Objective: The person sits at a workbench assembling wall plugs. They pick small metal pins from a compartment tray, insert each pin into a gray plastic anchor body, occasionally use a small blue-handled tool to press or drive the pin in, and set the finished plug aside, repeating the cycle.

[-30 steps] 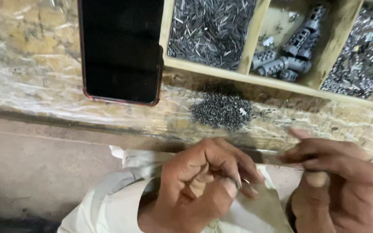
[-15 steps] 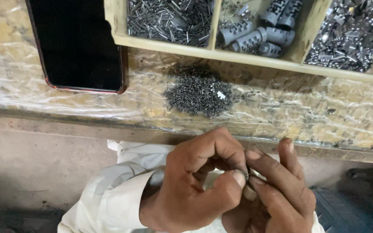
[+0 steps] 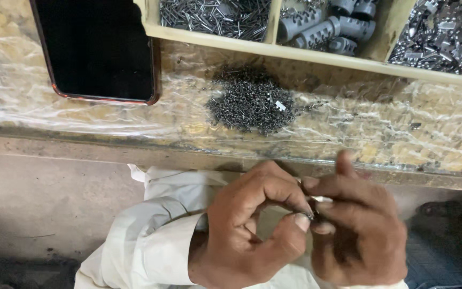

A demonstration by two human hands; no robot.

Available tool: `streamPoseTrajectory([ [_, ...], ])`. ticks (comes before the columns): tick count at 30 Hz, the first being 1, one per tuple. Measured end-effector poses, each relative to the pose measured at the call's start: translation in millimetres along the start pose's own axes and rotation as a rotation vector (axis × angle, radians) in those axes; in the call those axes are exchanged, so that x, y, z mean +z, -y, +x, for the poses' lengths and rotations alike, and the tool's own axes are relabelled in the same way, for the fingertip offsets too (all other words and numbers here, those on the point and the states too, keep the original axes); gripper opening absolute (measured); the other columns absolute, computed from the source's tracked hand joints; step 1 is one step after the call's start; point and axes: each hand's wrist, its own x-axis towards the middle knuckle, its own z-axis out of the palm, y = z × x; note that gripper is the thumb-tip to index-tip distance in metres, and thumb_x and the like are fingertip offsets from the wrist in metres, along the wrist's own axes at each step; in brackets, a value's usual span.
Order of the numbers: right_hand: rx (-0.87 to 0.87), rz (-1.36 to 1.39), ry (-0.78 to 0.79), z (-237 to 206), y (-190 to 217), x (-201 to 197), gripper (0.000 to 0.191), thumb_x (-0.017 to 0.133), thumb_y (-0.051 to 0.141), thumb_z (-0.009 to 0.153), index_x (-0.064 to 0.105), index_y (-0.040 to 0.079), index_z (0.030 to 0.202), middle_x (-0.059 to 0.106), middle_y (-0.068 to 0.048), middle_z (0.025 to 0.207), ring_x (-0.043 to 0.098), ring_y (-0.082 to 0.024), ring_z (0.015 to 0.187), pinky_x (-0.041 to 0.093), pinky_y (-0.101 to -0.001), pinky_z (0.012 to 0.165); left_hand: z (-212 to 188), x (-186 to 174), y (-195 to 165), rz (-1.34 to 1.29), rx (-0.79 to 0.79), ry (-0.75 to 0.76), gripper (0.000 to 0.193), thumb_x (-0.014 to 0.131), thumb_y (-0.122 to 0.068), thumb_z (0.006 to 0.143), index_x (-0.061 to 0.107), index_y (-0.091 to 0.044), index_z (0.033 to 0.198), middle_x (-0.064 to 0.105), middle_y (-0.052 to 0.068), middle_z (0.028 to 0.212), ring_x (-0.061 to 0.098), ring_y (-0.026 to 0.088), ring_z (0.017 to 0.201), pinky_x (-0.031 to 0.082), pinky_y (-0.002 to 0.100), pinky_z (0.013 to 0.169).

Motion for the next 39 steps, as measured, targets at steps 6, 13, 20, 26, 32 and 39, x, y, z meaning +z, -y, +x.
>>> streamPoseTrajectory([
  [6,-0.252,-0.2,0.178,14,8,-6,0.024,0.076,-0.005,0.08,0.056,0.002,0.093,0.064,-0.022,0.11,0.066,-0.037,0.118,0.046,-0.0511,0.118,6,-16,-2,-0.001,-0.09,0.13,0.01,0.066,-0.006,0.089,0.064,-0.001,0.097,0.065,0.005,0.092,0.062,0.008,0.079,0.054,0.024,0.074],
  [13,-0.146,0.121,0.203,52,33,4,0.018,0.072,0.0,0.089,0.057,-0.003,0.098,0.065,-0.019,0.105,0.07,-0.026,0.099,0.056,-0.0504,0.115,11,-17,-4,-0.07,-0.03,0.132,0.013,0.07,-0.011,0.1,0.065,0.001,0.101,0.067,0.009,0.093,0.059,0.01,0.079,0.052,0.025,0.071],
  [20,-0.675,-1.041,0.287,153,51,-29,0.024,0.077,0.013,0.098,0.073,0.007,0.121,0.066,-0.012,0.107,0.062,-0.029,0.095,0.051,-0.0408,0.088,25,-31,-10,0.059,0.116,0.085,0.007,0.068,-0.004,0.097,0.066,0.001,0.102,0.072,0.011,0.1,0.07,0.013,0.088,0.059,0.026,0.08],
  [26,-0.732,-1.378,0.506,204,47,-22,0.028,0.08,0.026,0.088,0.078,0.016,0.114,0.066,-0.006,0.1,0.058,-0.025,0.084,0.045,-0.0369,0.087,37,-39,-2,0.071,0.191,0.16,0.011,0.068,-0.001,0.094,0.067,0.001,0.104,0.071,0.012,0.099,0.07,0.015,0.087,0.059,0.026,0.079],
  [32,-0.961,-1.6,0.571,207,53,-22,0.015,0.078,0.03,0.079,0.075,0.018,0.089,0.065,0.0,0.083,0.06,-0.018,0.081,0.046,-0.0341,0.093,31,-41,9,0.084,0.212,0.188,0.01,0.068,0.0,0.094,0.066,0.002,0.103,0.071,0.012,0.098,0.07,0.015,0.087,0.059,0.027,0.079],
  [39,-0.87,-1.212,0.509,213,42,-24,0.008,0.067,0.004,0.09,0.073,0.002,0.095,0.063,-0.008,0.081,0.058,-0.019,0.071,0.05,-0.0366,0.079,44,-38,0,0.168,0.184,0.18,0.011,0.068,-0.002,0.09,0.067,0.002,0.1,0.071,0.012,0.101,0.07,0.015,0.083,0.059,0.027,0.074],
])
